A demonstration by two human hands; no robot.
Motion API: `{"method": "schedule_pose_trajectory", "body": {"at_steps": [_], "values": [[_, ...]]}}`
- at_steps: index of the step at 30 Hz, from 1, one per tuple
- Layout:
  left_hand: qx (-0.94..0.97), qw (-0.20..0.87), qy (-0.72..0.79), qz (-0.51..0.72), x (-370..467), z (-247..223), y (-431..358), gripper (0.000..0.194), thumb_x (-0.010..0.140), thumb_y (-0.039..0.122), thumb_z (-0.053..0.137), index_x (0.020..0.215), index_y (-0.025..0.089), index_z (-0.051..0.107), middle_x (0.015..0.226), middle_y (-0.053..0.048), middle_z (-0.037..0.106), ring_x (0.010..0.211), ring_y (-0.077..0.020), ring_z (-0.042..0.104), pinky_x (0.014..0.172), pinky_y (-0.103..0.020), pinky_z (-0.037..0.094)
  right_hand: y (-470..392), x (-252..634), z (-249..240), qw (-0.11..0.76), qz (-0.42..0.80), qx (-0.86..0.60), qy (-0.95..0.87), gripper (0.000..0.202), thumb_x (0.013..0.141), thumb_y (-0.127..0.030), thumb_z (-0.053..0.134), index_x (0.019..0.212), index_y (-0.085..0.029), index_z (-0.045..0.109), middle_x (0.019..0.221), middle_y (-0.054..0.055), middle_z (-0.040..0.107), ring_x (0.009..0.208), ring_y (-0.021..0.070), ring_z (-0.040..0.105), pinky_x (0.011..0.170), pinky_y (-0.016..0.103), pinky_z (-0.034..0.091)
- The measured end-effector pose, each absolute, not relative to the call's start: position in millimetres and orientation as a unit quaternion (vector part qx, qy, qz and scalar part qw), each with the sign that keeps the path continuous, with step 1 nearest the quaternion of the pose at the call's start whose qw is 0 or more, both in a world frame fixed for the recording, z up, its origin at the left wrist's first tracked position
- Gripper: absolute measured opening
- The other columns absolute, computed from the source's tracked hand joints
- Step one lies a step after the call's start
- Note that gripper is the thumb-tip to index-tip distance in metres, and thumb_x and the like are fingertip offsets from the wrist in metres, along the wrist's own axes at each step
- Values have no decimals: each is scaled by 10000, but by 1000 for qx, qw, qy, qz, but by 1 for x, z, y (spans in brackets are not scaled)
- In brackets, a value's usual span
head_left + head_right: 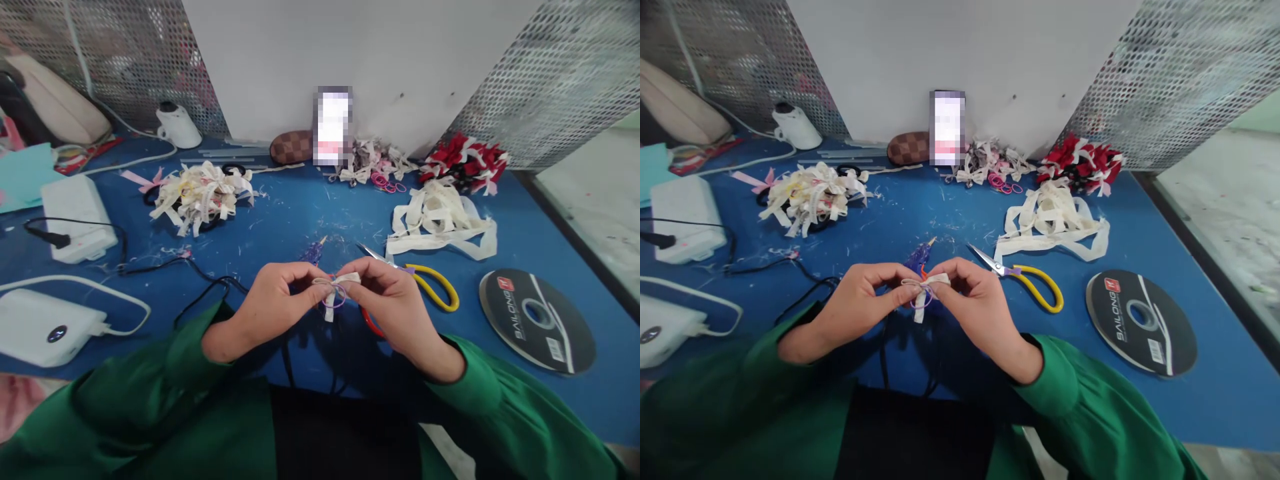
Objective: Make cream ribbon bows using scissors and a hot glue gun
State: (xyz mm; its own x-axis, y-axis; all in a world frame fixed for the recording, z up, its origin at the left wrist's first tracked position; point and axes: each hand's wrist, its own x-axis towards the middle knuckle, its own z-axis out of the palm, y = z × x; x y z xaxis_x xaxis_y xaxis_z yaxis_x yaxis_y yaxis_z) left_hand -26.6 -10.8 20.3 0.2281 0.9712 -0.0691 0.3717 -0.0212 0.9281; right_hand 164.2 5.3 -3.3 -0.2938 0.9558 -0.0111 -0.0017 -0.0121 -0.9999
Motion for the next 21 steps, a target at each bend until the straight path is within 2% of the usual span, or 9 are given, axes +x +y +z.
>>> {"method": "schedule_pose_trajectory", "body": {"at_steps": [14,21], "values": [[674,386,524,348,-24,18,-14,106,864,220,665,836,168,753,760,0,755,694,-124,666,632,-220,482,-2,162,1,402,547,-441,-587,24,822,-213,709,827,-193,695,747,-17,672,656,101,557,614,239,443],[681,380,521,348,-23,15,-17,109,863,198,647,804,166,734,720,13,731,651,-104,636,614,-201,476,-5,161,2,400,534,-446,-597,26,821,-210,701,814,-187,692,720,-19,660,646,104,553,605,241,439]]}}
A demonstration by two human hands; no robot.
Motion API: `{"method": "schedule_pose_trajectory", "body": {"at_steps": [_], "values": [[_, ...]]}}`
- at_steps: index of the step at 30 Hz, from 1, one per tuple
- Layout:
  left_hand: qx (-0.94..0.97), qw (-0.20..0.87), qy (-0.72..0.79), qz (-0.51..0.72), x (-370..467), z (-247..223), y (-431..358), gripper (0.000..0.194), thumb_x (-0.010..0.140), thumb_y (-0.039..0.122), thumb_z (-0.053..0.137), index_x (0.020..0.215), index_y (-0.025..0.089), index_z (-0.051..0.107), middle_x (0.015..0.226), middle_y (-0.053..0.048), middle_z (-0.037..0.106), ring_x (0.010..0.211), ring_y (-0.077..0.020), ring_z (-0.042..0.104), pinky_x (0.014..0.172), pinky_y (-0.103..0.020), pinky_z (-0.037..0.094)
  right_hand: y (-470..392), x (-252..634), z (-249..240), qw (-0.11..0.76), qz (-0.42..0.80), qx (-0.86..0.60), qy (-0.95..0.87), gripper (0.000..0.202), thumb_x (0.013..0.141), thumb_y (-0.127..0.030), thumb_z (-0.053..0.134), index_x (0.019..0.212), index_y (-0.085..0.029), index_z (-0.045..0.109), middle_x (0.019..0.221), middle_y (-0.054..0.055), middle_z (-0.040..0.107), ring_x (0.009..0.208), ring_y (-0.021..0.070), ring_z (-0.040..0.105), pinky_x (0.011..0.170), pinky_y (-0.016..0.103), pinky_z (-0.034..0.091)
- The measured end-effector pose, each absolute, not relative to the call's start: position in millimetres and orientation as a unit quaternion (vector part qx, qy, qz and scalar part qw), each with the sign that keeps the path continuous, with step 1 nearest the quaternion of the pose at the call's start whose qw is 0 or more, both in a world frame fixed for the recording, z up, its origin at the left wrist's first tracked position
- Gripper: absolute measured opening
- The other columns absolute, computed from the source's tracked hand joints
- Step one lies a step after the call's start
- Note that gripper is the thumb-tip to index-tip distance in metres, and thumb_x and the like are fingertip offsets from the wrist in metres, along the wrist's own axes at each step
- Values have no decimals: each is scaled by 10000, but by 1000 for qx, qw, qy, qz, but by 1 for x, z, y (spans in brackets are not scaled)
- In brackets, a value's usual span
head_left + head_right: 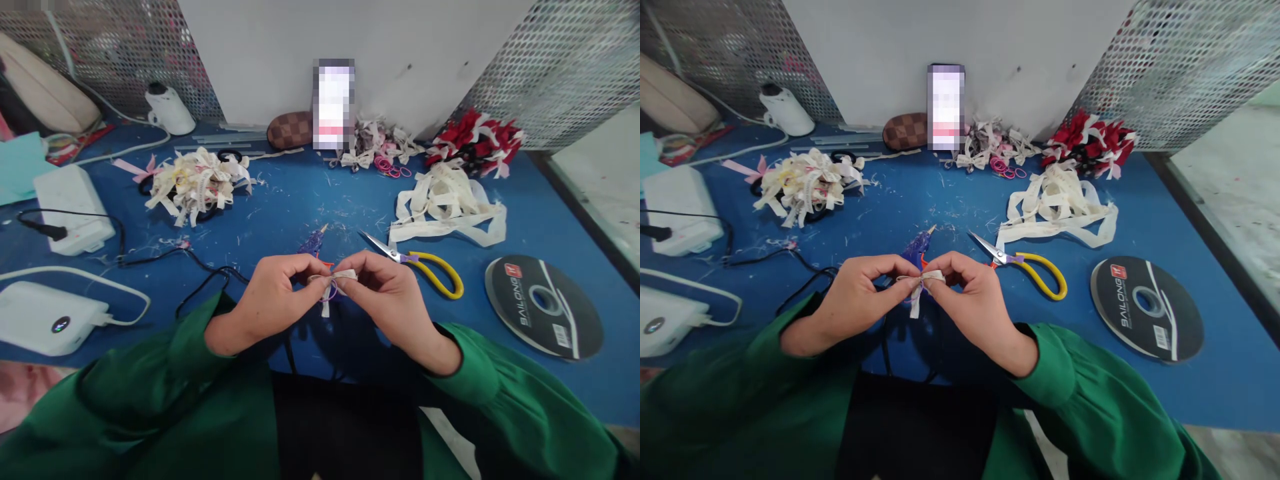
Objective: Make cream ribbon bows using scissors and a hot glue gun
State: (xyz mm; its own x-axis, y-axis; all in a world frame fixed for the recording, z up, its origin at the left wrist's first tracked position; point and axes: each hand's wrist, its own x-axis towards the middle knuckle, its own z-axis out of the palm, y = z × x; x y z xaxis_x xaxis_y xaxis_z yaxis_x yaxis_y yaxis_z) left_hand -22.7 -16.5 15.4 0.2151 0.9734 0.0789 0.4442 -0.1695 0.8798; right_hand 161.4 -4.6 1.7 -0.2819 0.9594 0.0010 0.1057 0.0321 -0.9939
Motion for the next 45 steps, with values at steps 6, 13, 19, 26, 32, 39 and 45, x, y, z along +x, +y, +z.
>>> {"method": "schedule_pose_trajectory", "body": {"at_steps": [6,13,19,26,32,39,45], "values": [[657,411,529,344,-24,18,-14,124,871,267,677,833,173,748,708,9,729,639,-111,637,616,-214,475,-4,163,0,407,527,-448,-596,24,823,-216,710,818,-196,698,718,-21,665,632,100,543,603,242,437],[642,451,520,339,-24,20,-13,207,906,327,635,835,164,740,712,-8,717,664,-126,636,647,-233,483,-4,162,0,416,531,-449,-586,33,818,-226,721,823,-202,699,724,-22,671,638,100,546,607,239,439],[641,447,532,327,-23,21,-13,185,867,312,664,774,163,720,706,-14,709,644,-129,603,614,-239,455,-4,159,1,403,536,-451,-589,56,819,-254,704,817,-199,694,749,-1,676,669,123,562,637,259,450],[611,503,506,342,-26,22,-14,227,874,317,647,711,162,677,665,-7,669,633,-123,574,622,-237,447,-5,156,1,402,571,-437,-566,130,795,-324,728,800,-195,707,720,12,671,673,142,571,647,270,460],[586,535,490,361,-25,20,-14,234,835,352,679,706,158,667,639,-3,636,613,-128,556,616,-249,440,-4,152,0,419,587,-419,-552,226,792,-402,733,791,-177,709,705,19,667,650,141,572,630,269,455],[614,499,452,412,-22,48,-4,246,855,369,670,757,144,680,658,-5,631,625,-121,551,622,-243,440,7,151,38,471,556,-398,-557,235,755,-407,756,776,-182,694,691,9,649,638,137,551,610,267,449],[647,414,432,473,-19,91,8,234,864,359,670,770,146,683,671,-8,630,635,-122,552,601,-238,449,23,153,81,510,471,-353,-627,141,821,-340,696,822,-199,691,688,-11,609,626,119,506,586,254,409]]}}
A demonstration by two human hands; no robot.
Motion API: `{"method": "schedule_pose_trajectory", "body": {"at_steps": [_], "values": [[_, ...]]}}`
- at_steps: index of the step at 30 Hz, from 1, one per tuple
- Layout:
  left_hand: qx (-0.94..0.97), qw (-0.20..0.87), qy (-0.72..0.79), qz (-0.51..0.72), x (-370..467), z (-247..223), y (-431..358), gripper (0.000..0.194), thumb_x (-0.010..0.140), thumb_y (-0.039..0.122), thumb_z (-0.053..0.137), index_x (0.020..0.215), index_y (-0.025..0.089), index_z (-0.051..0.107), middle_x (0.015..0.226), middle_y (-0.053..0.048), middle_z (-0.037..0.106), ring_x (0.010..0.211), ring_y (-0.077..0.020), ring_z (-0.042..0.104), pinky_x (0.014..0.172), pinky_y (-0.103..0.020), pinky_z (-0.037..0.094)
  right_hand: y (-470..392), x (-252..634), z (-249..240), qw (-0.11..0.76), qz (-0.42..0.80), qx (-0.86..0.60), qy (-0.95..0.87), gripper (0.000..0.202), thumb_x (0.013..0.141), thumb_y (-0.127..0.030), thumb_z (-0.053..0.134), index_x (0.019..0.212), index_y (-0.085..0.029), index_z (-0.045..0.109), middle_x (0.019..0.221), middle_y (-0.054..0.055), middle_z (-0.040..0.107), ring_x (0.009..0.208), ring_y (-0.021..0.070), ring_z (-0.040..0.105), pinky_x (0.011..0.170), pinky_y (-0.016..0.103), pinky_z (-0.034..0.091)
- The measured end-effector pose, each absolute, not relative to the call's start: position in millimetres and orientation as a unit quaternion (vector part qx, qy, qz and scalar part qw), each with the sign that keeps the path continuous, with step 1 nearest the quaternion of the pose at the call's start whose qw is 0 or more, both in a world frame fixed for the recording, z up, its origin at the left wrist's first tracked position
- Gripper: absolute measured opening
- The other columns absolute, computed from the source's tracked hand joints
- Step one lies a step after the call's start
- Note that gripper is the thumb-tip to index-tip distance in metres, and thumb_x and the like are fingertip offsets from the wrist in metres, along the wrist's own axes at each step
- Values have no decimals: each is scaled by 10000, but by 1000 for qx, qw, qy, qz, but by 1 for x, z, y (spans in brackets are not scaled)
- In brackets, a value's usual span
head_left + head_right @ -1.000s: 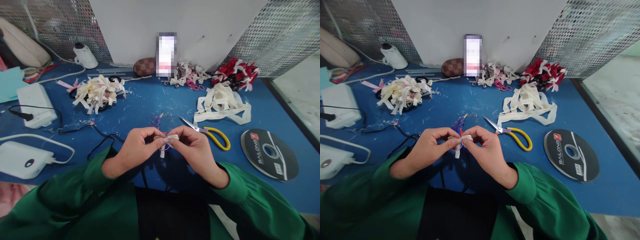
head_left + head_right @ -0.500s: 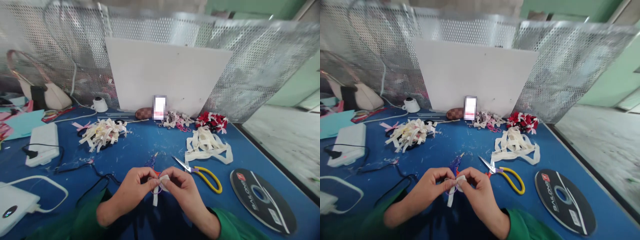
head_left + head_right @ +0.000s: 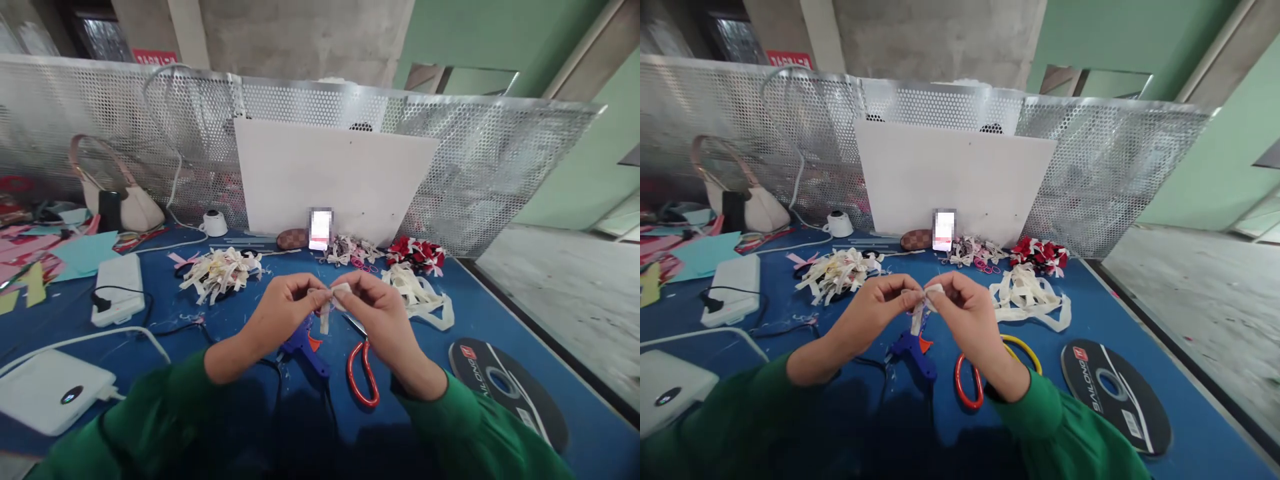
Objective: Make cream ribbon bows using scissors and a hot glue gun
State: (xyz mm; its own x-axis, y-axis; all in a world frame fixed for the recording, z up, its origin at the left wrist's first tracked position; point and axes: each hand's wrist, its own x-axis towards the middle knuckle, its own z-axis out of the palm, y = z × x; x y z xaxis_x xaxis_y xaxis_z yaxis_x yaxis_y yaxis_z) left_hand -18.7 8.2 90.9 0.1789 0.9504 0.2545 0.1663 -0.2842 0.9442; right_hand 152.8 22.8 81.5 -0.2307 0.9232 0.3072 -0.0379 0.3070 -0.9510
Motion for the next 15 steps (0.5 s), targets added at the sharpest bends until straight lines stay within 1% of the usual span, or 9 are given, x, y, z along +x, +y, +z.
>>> {"method": "schedule_pose_trajectory", "body": {"at_steps": [3,5,10,15], "values": [[660,404,413,480,-19,98,12,228,878,354,655,764,158,676,678,-9,630,641,-123,555,601,-238,453,25,154,87,536,418,-347,-646,95,839,-298,675,847,-206,695,698,-13,616,629,118,497,589,256,412],[665,410,402,477,-19,98,14,219,880,334,653,750,159,668,676,-7,630,643,-121,559,606,-237,457,25,154,85,538,404,-350,-652,86,840,-288,673,845,-204,695,697,-11,621,627,119,498,589,259,417],[657,437,395,470,-20,92,17,214,873,287,657,709,150,659,644,-5,619,616,-117,555,605,-244,462,26,153,75,519,428,-358,-648,96,842,-300,684,831,-206,695,680,-10,616,614,120,504,572,255,415],[652,433,400,476,-18,89,17,210,859,272,667,689,151,656,629,-10,617,600,-121,551,584,-250,462,29,153,66,514,482,-348,-618,92,850,-301,689,831,-211,691,709,-8,625,638,121,520,597,254,427]]}}
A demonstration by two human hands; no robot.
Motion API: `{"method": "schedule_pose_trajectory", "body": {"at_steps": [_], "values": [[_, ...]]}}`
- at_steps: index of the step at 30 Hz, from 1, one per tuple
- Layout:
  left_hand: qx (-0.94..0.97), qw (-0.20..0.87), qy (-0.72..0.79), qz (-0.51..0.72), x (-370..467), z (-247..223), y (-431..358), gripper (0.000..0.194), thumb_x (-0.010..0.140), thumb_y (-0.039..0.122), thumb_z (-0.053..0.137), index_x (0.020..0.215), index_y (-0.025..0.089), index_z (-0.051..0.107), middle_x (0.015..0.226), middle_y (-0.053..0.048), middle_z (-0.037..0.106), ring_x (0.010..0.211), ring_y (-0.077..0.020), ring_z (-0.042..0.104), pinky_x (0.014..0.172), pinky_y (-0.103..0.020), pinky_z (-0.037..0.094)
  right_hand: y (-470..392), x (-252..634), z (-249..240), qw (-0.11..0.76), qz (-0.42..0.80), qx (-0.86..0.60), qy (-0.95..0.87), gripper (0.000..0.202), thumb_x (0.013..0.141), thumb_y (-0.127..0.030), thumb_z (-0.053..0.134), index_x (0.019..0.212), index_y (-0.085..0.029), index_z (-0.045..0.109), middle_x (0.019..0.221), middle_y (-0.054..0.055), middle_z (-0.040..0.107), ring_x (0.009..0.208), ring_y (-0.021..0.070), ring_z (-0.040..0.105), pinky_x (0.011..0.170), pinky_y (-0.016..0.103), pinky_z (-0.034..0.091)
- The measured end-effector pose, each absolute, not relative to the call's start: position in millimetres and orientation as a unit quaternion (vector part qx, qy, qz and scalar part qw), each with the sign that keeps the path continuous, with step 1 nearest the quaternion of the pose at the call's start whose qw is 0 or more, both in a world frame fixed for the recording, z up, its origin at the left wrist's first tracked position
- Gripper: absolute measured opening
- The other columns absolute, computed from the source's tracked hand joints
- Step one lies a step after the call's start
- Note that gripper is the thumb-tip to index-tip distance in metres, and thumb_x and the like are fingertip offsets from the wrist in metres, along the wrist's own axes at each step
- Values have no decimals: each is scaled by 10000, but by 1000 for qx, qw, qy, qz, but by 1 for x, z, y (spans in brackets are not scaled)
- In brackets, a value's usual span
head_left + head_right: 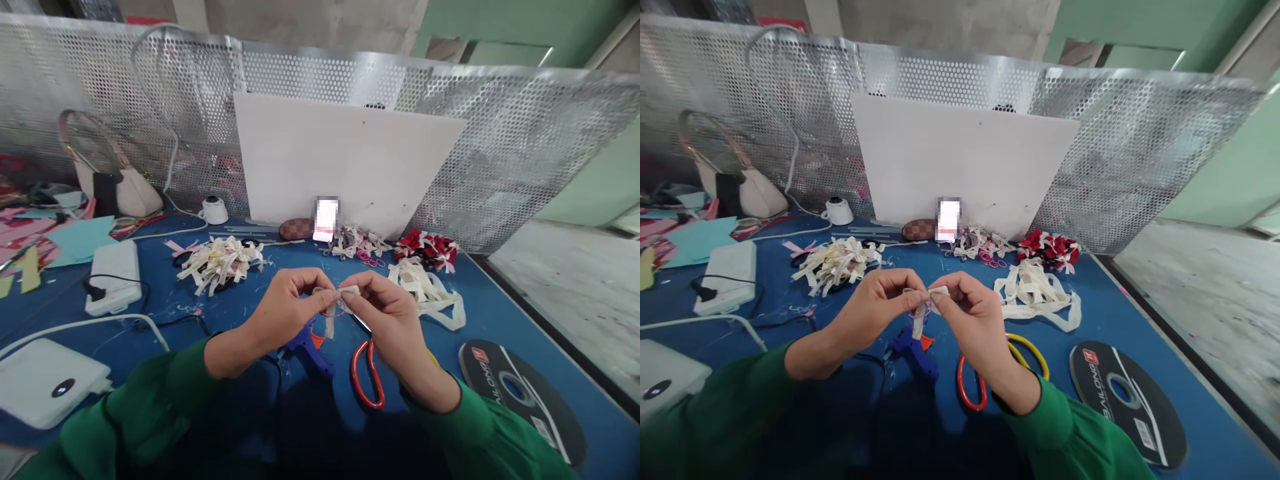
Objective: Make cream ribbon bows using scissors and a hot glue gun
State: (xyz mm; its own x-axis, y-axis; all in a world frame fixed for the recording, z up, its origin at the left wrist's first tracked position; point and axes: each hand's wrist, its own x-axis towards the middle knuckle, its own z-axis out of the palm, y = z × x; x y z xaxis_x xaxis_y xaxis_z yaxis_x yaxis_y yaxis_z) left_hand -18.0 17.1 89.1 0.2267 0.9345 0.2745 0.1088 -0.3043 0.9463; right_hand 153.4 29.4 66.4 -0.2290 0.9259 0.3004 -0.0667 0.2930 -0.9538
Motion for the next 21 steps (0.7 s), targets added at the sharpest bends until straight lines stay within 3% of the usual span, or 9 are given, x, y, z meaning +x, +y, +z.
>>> {"method": "schedule_pose_trajectory", "body": {"at_steps": [8,13,17,21], "values": [[642,440,414,472,-16,90,17,229,858,334,690,705,164,668,647,4,618,625,-120,546,617,-241,454,31,155,68,529,508,-341,-588,106,828,-319,709,825,-216,684,713,-8,609,646,128,526,604,262,449],[656,430,409,467,-16,91,17,352,942,410,575,706,161,656,670,-3,607,650,-118,535,633,-240,439,31,155,69,539,518,-328,-577,69,827,-283,709,816,-219,684,722,-10,617,657,125,532,623,263,456],[675,394,430,453,-17,92,16,242,880,355,667,736,161,675,679,-4,638,647,-125,559,597,-237,429,30,154,69,531,512,-333,-587,75,837,-287,695,820,-215,682,708,-12,607,639,123,525,602,260,444],[689,368,431,452,-17,93,14,215,890,272,642,713,151,665,670,-10,652,646,-122,578,616,-238,449,29,154,69,524,501,-336,-601,84,849,-289,688,824,-210,681,705,-11,613,628,118,520,581,248,423]]}}
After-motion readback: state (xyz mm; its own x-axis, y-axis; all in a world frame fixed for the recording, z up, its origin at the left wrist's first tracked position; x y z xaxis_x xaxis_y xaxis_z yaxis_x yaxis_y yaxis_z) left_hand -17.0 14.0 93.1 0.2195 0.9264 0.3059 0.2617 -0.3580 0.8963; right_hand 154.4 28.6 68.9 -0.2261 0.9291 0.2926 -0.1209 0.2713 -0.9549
